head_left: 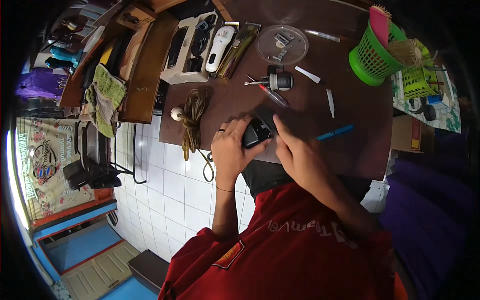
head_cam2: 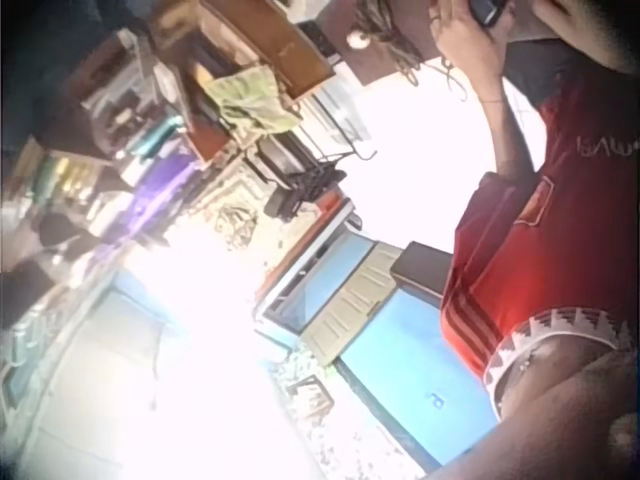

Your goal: Maintenance and repair of a hair clipper by disassembling its components using tools.

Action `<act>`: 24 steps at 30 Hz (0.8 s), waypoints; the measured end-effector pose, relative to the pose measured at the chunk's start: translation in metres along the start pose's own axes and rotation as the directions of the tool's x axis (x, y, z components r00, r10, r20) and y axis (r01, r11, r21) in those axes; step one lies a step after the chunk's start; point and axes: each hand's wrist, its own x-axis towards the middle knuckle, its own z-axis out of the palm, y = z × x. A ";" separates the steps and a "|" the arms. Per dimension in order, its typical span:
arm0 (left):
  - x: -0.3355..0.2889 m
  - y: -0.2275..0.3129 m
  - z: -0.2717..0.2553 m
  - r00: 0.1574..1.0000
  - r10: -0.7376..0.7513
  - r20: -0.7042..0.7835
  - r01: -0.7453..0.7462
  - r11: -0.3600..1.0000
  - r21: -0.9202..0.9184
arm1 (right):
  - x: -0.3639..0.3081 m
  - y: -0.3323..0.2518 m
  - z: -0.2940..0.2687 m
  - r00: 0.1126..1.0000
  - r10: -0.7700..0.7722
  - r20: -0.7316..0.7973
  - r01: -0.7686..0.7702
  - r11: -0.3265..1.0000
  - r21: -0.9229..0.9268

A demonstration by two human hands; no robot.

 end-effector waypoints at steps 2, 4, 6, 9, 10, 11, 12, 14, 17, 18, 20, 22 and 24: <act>-0.002 0.002 -0.002 1.000 0.003 0.011 -0.003 1.000 -0.011 | -0.019 0.001 -0.010 0.997 -0.062 0.052 0.059 0.997 0.052; -0.002 0.003 -0.005 0.999 0.023 0.039 -0.023 1.000 -0.001 | -0.021 0.009 -0.003 0.994 -0.110 -0.015 0.110 0.994 0.017; 0.003 0.007 -0.010 0.998 0.050 0.046 -0.051 0.998 0.039 | -0.014 0.007 -0.006 0.996 0.038 0.082 -0.046 0.995 0.092; 0.007 0.008 -0.006 0.993 0.085 0.081 -0.094 0.989 0.117 | 0.001 0.029 0.011 0.995 0.072 -0.073 -0.075 0.997 -0.033; 0.005 0.006 -0.003 0.996 0.065 0.068 -0.072 0.992 0.103 | -0.001 0.029 0.008 0.989 0.014 -0.146 -0.009 0.999 0.033; 0.005 0.005 -0.001 0.997 0.046 0.056 -0.050 0.995 0.089 | -0.004 0.035 0.005 0.989 0.009 -0.151 -0.004 0.999 0.038; 0.004 0.005 0.001 0.998 0.042 0.056 -0.047 0.994 0.096 | -0.012 0.041 0.004 0.988 0.069 -0.138 -0.032 0.967 0.253; -0.003 0.000 0.004 0.998 0.053 0.015 -0.055 0.979 0.194 | -0.023 0.024 -0.017 0.847 0.413 0.335 -0.517 0.487 0.704; -0.007 0.004 0.006 1.000 -0.001 -0.021 0.004 0.987 0.161 | -0.036 0.013 -0.028 0.719 0.357 0.596 -0.671 0.135 0.729; -0.004 0.006 0.008 1.000 0.007 -0.021 -0.004 0.987 0.158 | -0.043 0.017 -0.019 0.779 0.325 0.536 -0.614 0.223 0.758; -0.005 0.009 0.005 1.000 -0.009 -0.009 0.010 0.990 0.139 | -0.047 0.026 -0.005 0.780 0.315 0.541 -0.616 0.230 0.753; -0.006 0.010 0.005 1.000 0.028 -0.013 -0.026 0.988 0.149 | -0.046 0.022 -0.002 0.793 0.298 0.532 -0.607 0.307 0.733; -0.006 0.011 0.006 0.997 0.081 -0.009 -0.078 0.985 0.157 | -0.048 0.025 0.004 0.799 0.298 0.523 -0.601 0.349 0.719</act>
